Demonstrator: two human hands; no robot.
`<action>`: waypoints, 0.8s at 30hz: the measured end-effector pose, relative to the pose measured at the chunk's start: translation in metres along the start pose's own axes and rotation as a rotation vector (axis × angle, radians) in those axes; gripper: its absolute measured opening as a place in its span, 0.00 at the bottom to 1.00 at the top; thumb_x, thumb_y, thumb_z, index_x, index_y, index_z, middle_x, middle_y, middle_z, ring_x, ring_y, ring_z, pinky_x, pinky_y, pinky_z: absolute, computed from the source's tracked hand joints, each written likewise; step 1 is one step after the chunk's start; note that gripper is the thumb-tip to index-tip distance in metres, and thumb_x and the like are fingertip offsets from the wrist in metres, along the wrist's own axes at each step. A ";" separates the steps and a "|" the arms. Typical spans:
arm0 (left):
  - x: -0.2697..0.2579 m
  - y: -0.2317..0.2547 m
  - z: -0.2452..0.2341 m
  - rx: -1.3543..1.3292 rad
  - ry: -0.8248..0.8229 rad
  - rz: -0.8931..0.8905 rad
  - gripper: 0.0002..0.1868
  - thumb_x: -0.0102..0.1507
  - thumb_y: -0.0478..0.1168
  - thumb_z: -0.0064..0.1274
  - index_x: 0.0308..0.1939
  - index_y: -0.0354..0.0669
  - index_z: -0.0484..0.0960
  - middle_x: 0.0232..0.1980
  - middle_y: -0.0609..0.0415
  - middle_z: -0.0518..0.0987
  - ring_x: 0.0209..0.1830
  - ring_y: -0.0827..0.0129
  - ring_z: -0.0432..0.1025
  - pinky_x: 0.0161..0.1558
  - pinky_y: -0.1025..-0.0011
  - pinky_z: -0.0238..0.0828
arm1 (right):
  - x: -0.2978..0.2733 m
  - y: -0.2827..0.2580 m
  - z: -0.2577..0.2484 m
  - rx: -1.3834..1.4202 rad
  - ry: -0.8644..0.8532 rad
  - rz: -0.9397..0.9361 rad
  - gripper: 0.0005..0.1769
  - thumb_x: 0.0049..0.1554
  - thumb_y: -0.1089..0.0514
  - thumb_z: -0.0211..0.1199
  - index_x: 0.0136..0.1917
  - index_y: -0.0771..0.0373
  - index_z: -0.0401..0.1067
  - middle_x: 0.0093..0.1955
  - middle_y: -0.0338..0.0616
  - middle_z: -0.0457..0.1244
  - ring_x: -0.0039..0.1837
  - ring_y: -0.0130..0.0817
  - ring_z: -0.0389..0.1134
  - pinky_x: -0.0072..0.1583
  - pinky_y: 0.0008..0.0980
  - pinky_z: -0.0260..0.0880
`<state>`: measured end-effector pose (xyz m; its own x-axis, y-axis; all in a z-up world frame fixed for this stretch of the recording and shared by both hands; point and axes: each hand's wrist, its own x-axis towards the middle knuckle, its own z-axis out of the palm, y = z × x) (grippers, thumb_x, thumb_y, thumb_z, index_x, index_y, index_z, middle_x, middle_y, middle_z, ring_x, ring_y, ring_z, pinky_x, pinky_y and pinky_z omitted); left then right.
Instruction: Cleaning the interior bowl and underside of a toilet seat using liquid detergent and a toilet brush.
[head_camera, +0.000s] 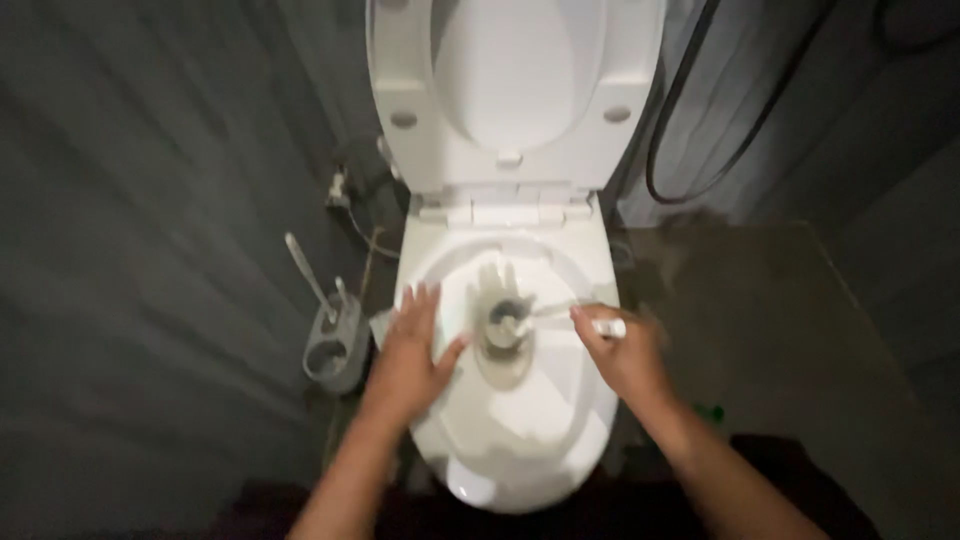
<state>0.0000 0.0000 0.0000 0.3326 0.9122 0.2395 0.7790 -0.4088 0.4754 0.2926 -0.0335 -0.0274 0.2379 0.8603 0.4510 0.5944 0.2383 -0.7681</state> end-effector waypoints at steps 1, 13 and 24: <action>0.000 0.000 -0.003 -0.077 0.060 0.032 0.41 0.65 0.53 0.55 0.77 0.40 0.57 0.79 0.36 0.55 0.82 0.46 0.44 0.75 0.51 0.42 | 0.002 0.004 0.004 0.069 -0.061 0.172 0.11 0.58 0.53 0.69 0.48 0.63 0.82 0.36 0.47 0.72 0.36 0.26 0.72 0.39 0.29 0.71; -0.005 -0.001 -0.025 -0.087 0.144 0.025 0.38 0.66 0.57 0.55 0.72 0.35 0.67 0.78 0.33 0.59 0.83 0.42 0.42 0.76 0.49 0.40 | -0.020 -0.005 0.006 0.040 -0.150 0.049 0.11 0.59 0.54 0.69 0.49 0.63 0.82 0.35 0.42 0.71 0.34 0.25 0.69 0.40 0.28 0.70; 0.002 -0.012 -0.040 -0.149 0.251 -0.023 0.38 0.68 0.58 0.52 0.72 0.35 0.68 0.78 0.34 0.60 0.84 0.44 0.42 0.78 0.48 0.35 | -0.004 -0.023 0.007 0.180 -0.206 0.121 0.10 0.62 0.56 0.65 0.52 0.64 0.80 0.39 0.40 0.71 0.38 0.25 0.72 0.43 0.25 0.75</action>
<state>-0.0301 0.0057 0.0280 0.1596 0.8932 0.4204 0.6918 -0.4050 0.5979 0.2726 -0.0392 -0.0153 0.1265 0.9564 0.2633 0.4206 0.1887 -0.8874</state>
